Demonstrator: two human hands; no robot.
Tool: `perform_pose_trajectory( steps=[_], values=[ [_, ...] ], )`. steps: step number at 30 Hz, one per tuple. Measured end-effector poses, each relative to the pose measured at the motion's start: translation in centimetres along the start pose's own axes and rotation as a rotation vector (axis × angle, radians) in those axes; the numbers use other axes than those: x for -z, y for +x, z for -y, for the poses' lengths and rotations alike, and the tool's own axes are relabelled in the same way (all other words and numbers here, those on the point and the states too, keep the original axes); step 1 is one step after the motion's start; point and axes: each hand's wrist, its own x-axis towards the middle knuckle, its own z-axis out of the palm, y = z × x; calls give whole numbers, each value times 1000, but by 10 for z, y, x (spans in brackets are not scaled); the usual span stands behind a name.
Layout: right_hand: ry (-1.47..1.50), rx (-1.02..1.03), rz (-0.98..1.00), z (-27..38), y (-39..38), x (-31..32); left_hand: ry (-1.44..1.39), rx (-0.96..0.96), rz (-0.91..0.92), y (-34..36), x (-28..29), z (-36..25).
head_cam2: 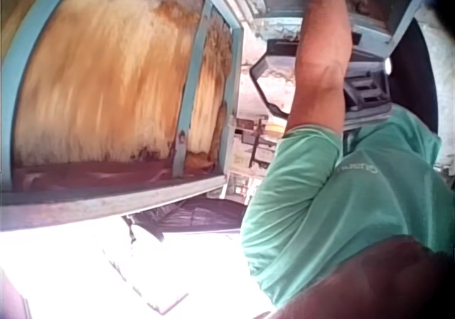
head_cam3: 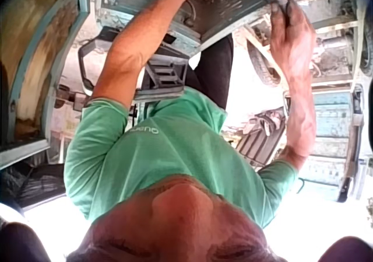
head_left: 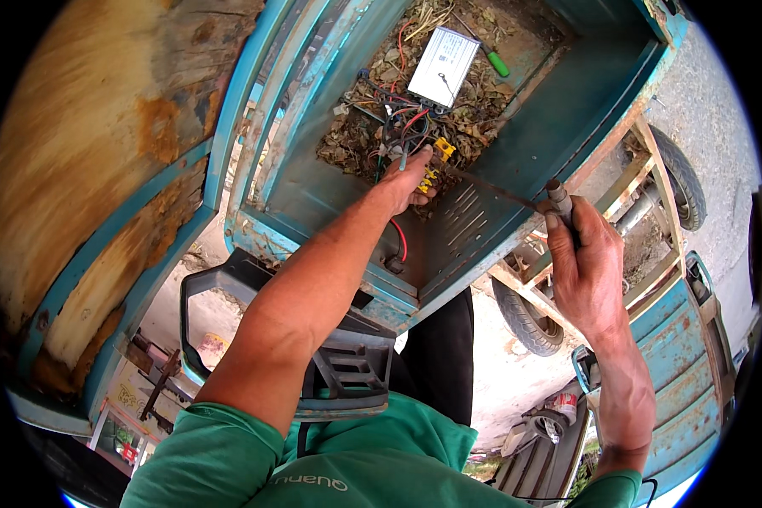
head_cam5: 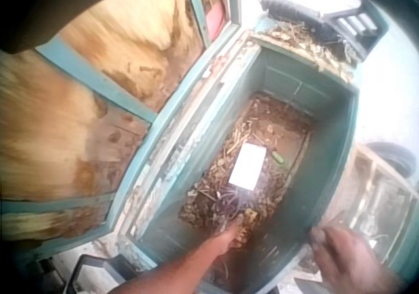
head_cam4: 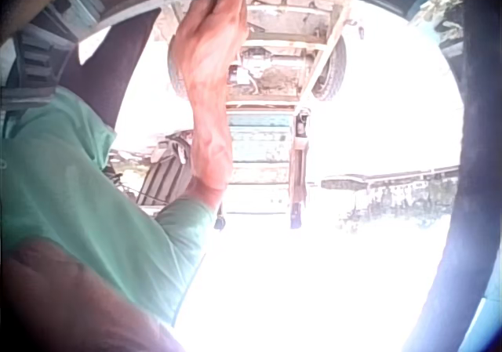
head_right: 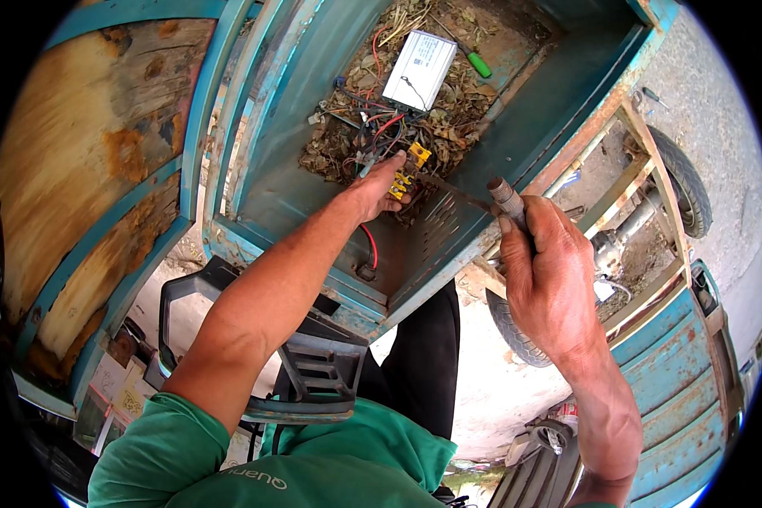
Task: The person uses a screwdriver to remove screws from a metal panel on a teal three-wheeled vehicle. After opening the panel, they manipulate wires and a yellow electrical component inside the compartment, then remove the component and place it on the vehicle frame.
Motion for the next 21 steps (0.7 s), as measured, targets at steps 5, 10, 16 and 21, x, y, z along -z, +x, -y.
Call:
perform_pose_trajectory(
  steps=[5,10,16,21],
  values=[
    [23,-4,-16,0,4,-2,-2,22,27,4,1,0],
    [175,-141,-40,-5,4,-6,-15,0,-4,-1,-1,0],
    [514,-385,-91,-9,0,-16,-31,29,26,7,2,2],
    [369,-255,-56,-11,0,-14,-45,27,28,9,3,4]
  ],
)
